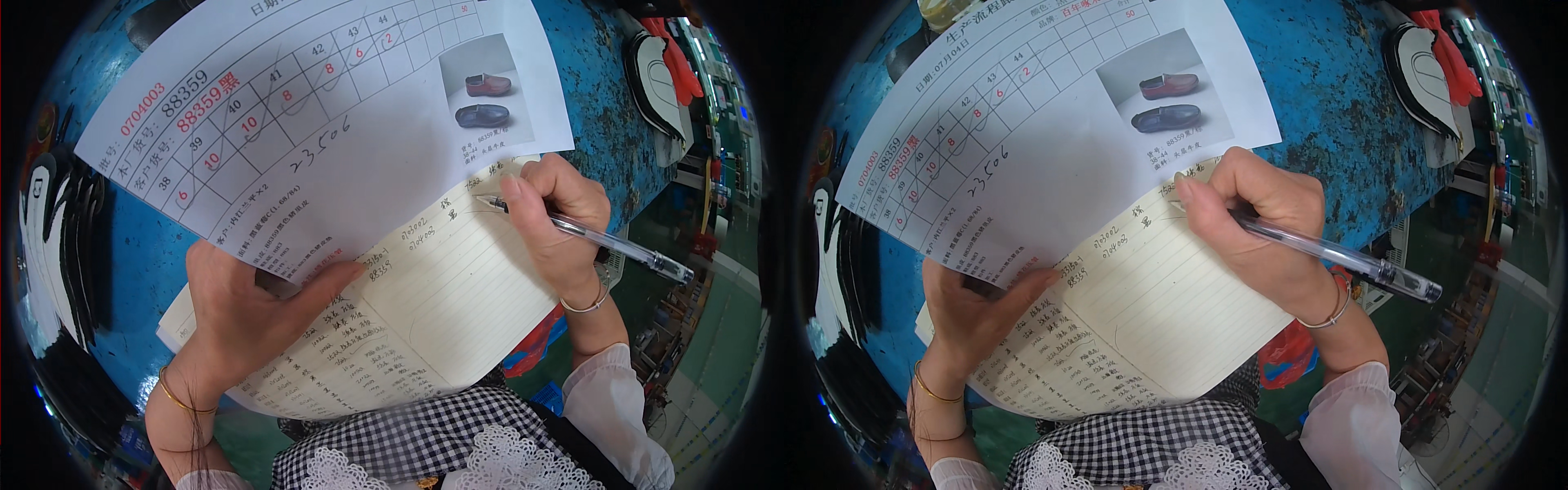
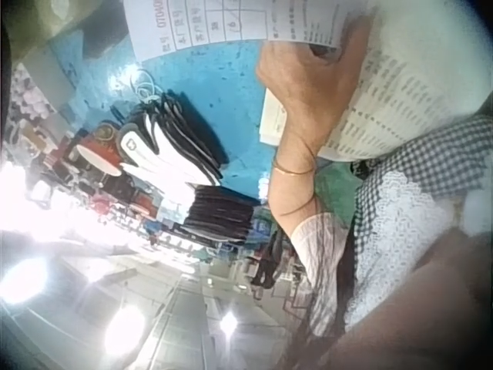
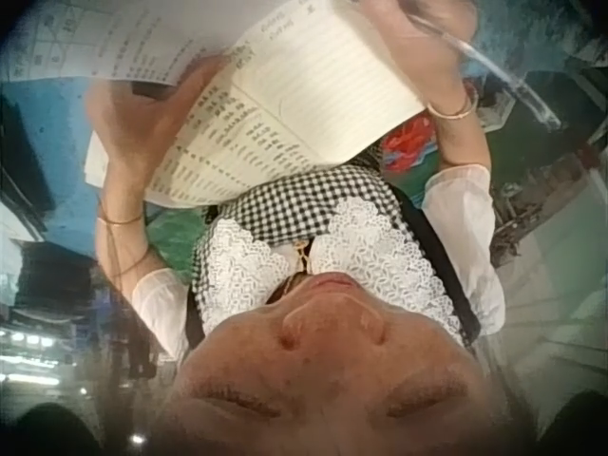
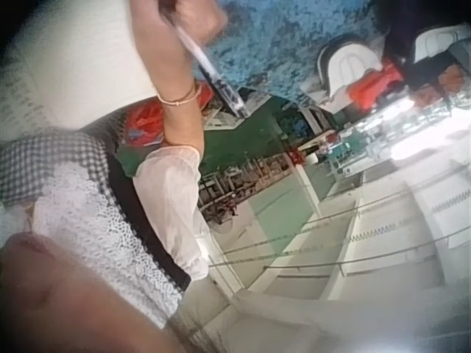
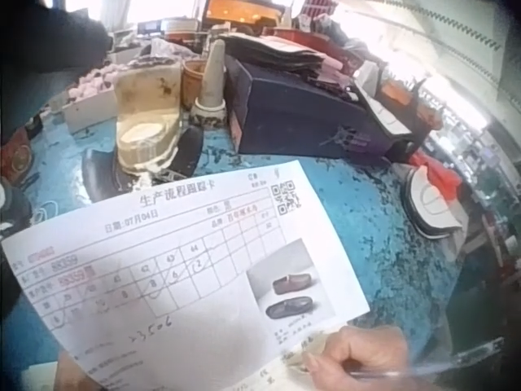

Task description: Checking paper production sheets and recording details into a ledger book.

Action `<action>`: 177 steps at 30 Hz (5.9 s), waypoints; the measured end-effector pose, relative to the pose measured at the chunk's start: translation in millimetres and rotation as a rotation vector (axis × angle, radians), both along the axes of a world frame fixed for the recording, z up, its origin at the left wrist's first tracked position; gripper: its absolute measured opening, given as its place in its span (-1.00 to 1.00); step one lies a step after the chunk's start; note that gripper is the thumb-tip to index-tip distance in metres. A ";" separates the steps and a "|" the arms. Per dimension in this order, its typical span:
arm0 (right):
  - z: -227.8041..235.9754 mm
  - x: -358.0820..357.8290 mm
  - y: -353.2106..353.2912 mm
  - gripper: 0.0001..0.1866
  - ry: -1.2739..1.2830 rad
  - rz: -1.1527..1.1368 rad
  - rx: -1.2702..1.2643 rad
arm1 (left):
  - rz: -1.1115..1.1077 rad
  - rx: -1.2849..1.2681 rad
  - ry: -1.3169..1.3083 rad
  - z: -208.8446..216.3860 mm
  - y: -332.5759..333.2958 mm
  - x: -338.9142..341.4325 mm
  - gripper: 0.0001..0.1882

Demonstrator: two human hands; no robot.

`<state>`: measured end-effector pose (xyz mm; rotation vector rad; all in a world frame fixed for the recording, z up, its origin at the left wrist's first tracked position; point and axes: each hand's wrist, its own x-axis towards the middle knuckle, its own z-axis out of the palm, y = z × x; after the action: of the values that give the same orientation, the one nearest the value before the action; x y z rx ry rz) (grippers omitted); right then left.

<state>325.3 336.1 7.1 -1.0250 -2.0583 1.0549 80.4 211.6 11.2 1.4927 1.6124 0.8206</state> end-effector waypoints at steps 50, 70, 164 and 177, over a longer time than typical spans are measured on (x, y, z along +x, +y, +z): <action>-1.2 2.0 -1.2 -0.65 -0.053 -0.088 0.094 | 0.006 0.091 -0.007 -11.8 -3.3 0.7 -0.50; 2.0 1.4 -4.1 -0.68 0.092 -0.176 -0.048 | 0.148 0.144 -0.158 -9.3 -4.4 -0.6 -0.82; -2.5 10.3 10.6 -0.69 0.017 -0.056 0.048 | -0.505 0.423 0.466 -5.9 43.2 65.1 -0.57; -1.3 10.6 10.3 -0.69 0.028 -0.088 0.043 | -0.517 0.411 0.481 -3.6 43.2 64.8 -0.56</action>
<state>335.9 346.4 5.8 -1.0631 -1.9868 0.9708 145.3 254.8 7.7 2.4144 1.3076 0.5335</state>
